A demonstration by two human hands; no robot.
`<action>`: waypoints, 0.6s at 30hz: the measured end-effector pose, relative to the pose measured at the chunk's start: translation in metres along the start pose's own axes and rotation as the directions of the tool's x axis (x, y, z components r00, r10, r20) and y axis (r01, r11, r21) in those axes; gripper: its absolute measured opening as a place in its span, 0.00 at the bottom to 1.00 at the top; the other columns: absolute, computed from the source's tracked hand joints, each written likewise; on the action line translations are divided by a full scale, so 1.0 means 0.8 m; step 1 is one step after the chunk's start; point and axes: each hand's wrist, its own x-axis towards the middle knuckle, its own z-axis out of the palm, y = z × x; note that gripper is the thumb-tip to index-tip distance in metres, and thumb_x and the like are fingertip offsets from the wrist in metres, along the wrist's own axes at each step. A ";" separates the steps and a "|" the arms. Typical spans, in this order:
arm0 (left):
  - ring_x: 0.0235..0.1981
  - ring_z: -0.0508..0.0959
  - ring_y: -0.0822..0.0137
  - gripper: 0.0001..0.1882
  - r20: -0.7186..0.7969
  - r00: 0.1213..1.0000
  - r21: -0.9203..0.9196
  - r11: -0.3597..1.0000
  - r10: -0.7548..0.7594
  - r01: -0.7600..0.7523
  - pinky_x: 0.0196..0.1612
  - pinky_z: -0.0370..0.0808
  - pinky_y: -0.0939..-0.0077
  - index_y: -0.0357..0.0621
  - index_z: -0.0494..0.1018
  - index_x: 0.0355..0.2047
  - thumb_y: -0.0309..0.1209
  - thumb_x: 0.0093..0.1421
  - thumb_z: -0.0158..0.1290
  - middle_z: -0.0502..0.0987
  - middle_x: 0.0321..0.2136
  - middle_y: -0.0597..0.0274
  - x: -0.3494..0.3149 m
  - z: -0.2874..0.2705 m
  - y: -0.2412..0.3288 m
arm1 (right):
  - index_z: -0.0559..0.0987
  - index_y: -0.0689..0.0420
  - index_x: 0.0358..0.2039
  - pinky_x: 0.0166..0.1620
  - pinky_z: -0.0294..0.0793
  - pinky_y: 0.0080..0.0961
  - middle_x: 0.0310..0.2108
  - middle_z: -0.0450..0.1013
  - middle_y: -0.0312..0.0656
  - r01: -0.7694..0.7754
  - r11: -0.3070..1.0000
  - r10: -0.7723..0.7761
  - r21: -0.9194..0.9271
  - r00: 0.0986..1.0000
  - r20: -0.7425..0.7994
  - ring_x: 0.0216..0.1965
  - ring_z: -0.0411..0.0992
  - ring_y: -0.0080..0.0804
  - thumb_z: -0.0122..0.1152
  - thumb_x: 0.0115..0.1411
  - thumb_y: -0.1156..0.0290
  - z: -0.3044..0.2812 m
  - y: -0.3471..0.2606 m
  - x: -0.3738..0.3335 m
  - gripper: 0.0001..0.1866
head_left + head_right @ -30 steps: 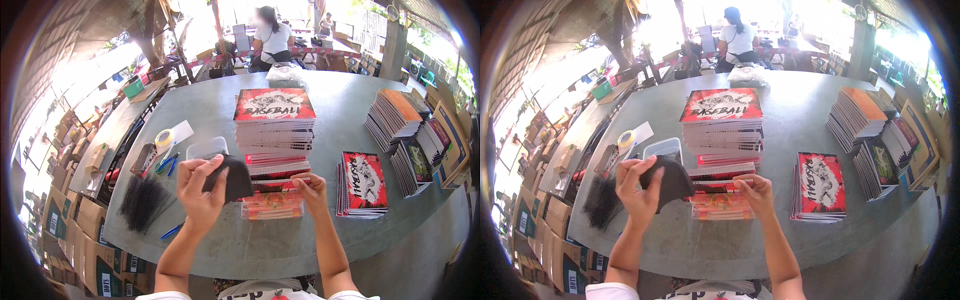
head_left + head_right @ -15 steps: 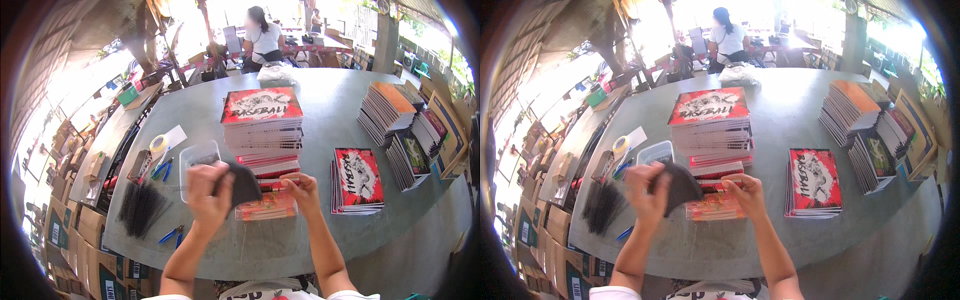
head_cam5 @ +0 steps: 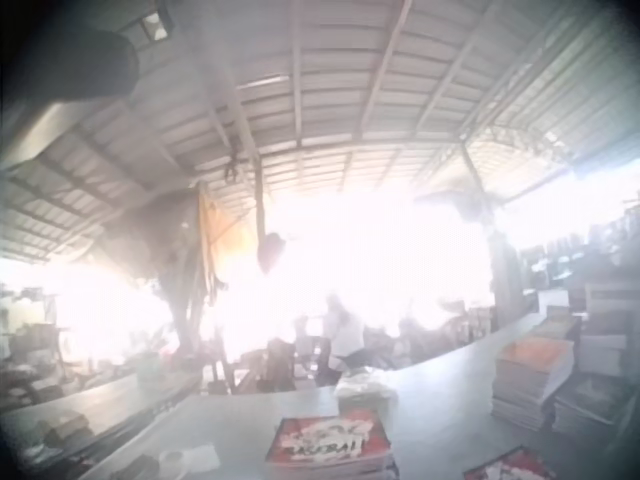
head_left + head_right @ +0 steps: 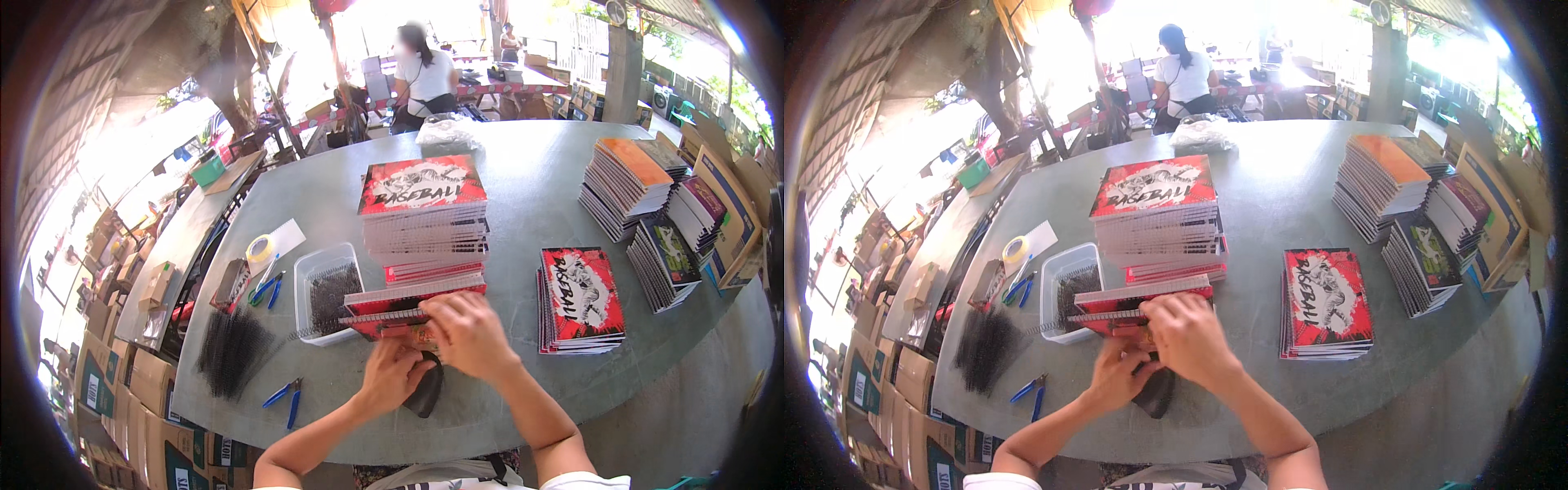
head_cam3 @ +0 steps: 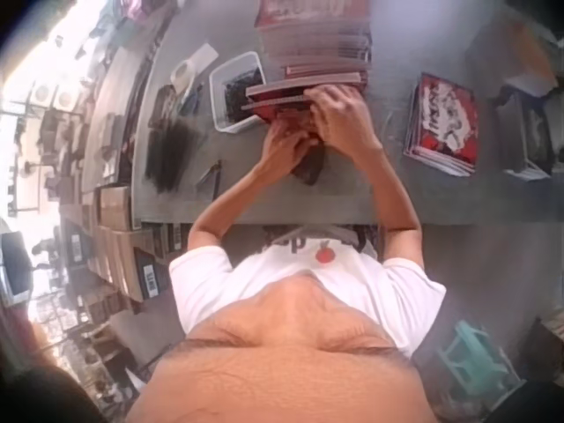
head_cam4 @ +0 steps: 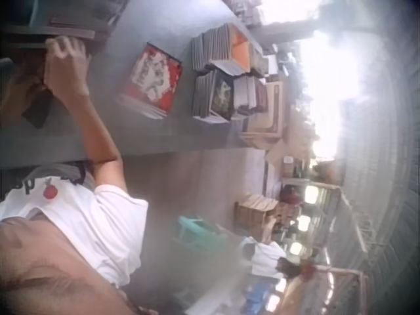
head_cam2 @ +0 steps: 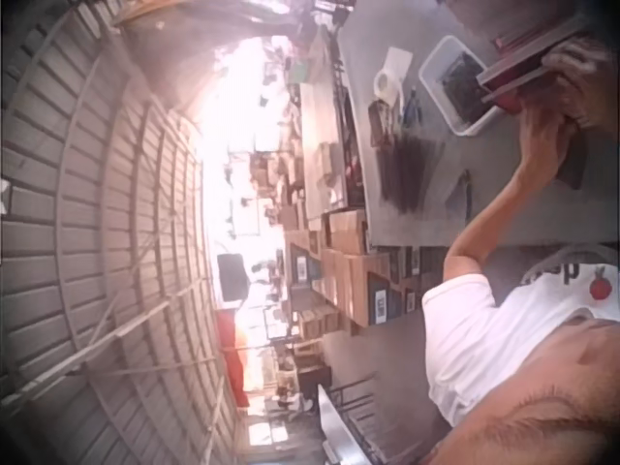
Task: The person inserts spiral wire bindings into stacks of notebook pages and covers by hand, then uses pliers to clip the excess wire ends and moves each completed notebook to a separate stack.
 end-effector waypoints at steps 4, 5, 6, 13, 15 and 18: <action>0.36 0.72 0.55 0.13 -0.083 0.996 0.266 0.964 0.015 0.007 0.36 0.69 0.62 0.42 0.69 0.34 0.23 0.45 0.55 0.71 0.34 0.55 0.066 -0.046 -0.002 | 0.75 0.54 0.41 0.41 0.66 0.31 0.32 0.70 0.34 0.093 0.987 -0.073 -0.133 0.986 0.150 0.37 0.69 0.32 0.59 0.43 0.75 0.023 0.013 -0.011 0.20; 0.36 0.72 0.55 0.13 -0.101 0.995 0.272 0.962 0.011 0.017 0.36 0.69 0.62 0.42 0.69 0.34 0.23 0.45 0.55 0.71 0.34 0.55 0.062 -0.050 -0.010 | 0.75 0.54 0.41 0.41 0.66 0.31 0.32 0.70 0.34 0.113 0.985 -0.092 -0.132 0.984 0.156 0.37 0.69 0.32 0.59 0.43 0.75 0.021 0.014 -0.010 0.20; 0.35 0.72 0.56 0.13 -0.011 1.000 0.133 0.991 0.010 -0.008 0.36 0.68 0.64 0.42 0.70 0.34 0.23 0.45 0.55 0.72 0.32 0.56 0.060 -0.053 -0.020 | 0.75 0.53 0.41 0.40 0.66 0.31 0.32 0.70 0.34 0.108 0.989 -0.087 -0.105 0.979 0.182 0.37 0.68 0.32 0.59 0.43 0.75 0.019 0.015 -0.009 0.21; 0.33 0.73 0.58 0.11 0.114 0.992 0.198 0.980 -0.051 0.028 0.41 0.67 0.65 0.41 0.71 0.34 0.24 0.47 0.54 0.75 0.27 0.57 0.063 -0.073 -0.006 | 0.73 0.49 0.45 0.39 0.66 0.28 0.34 0.70 0.31 0.257 0.952 -0.222 -0.168 0.954 0.203 0.38 0.69 0.29 0.60 0.47 0.67 0.018 0.033 -0.005 0.21; 0.33 0.74 0.58 0.11 0.065 0.997 0.210 0.977 -0.044 0.030 0.40 0.67 0.66 0.41 0.71 0.33 0.24 0.47 0.54 0.75 0.26 0.58 0.063 -0.072 -0.010 | 0.73 0.49 0.45 0.38 0.66 0.29 0.33 0.70 0.31 0.232 0.960 -0.194 -0.156 0.954 0.227 0.37 0.69 0.31 0.61 0.45 0.70 0.026 0.036 -0.003 0.23; 0.36 0.74 0.60 0.15 0.077 0.997 0.133 0.991 -0.020 0.009 0.38 0.67 0.66 0.43 0.71 0.36 0.24 0.45 0.57 0.75 0.30 0.60 0.057 -0.072 -0.032 | 0.74 0.49 0.44 0.36 0.67 0.31 0.32 0.70 0.32 0.183 0.978 -0.156 -0.104 0.962 0.222 0.35 0.69 0.33 0.62 0.42 0.73 0.022 0.025 0.010 0.24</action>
